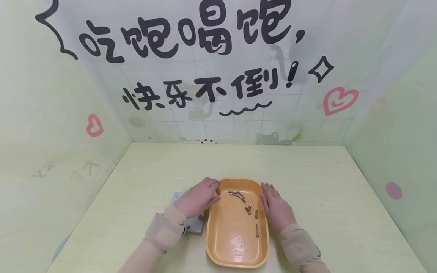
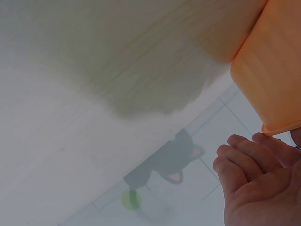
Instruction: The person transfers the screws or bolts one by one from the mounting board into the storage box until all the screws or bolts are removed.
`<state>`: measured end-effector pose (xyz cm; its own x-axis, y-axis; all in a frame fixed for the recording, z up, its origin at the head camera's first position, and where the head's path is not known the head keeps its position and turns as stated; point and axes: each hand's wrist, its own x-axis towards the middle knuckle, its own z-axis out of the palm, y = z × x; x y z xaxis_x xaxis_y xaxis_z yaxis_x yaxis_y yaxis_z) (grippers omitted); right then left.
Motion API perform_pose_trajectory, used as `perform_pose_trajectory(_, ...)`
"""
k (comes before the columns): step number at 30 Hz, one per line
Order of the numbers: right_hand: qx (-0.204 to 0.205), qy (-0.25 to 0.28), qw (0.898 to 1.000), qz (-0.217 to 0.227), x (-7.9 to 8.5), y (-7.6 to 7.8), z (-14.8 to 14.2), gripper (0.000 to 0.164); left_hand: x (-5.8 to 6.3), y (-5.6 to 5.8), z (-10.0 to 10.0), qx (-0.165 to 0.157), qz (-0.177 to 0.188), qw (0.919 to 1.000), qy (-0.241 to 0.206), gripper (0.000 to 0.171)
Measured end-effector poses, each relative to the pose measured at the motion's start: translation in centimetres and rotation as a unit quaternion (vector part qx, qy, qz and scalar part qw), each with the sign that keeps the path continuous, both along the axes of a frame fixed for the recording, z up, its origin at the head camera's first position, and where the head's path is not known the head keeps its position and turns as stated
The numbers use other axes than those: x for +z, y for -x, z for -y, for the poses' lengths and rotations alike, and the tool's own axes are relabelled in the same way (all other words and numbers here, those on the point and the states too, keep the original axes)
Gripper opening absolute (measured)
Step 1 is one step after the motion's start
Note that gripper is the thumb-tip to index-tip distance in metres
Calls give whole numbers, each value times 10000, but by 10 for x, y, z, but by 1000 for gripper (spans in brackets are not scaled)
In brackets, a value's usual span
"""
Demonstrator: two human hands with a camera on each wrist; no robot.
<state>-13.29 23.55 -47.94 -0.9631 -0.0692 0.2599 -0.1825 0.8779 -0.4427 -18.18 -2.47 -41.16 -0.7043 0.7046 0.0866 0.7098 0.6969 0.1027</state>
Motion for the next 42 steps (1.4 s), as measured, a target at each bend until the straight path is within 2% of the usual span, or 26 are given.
perform_pose_trajectory(9,-4,8,10000,7,1,0,-1,43,1,-1,25,31,-195,9993,-321,12)
perform_pose_trajectory(18,-3,-4,10000,-3,1,0,-1,43,3,-5,50,511,191,9979,-359,10)
perform_pose_trajectory(26,37,13,10000,-10,0,1,0,43,1,-10,71,798,244,9958,-366,8)
perform_pose_trajectory(34,23,-10,10000,-44,-1,1,-1,43,-7,-15,85,806,-72,9958,-419,8)
perform_pose_trajectory(38,31,-20,10000,-52,-1,1,-1,42,-9,-19,91,680,-263,9963,-455,7)
perform_pose_trajectory(42,35,-16,10000,-50,-1,1,-1,42,-10,-23,96,646,-307,9962,-506,6)
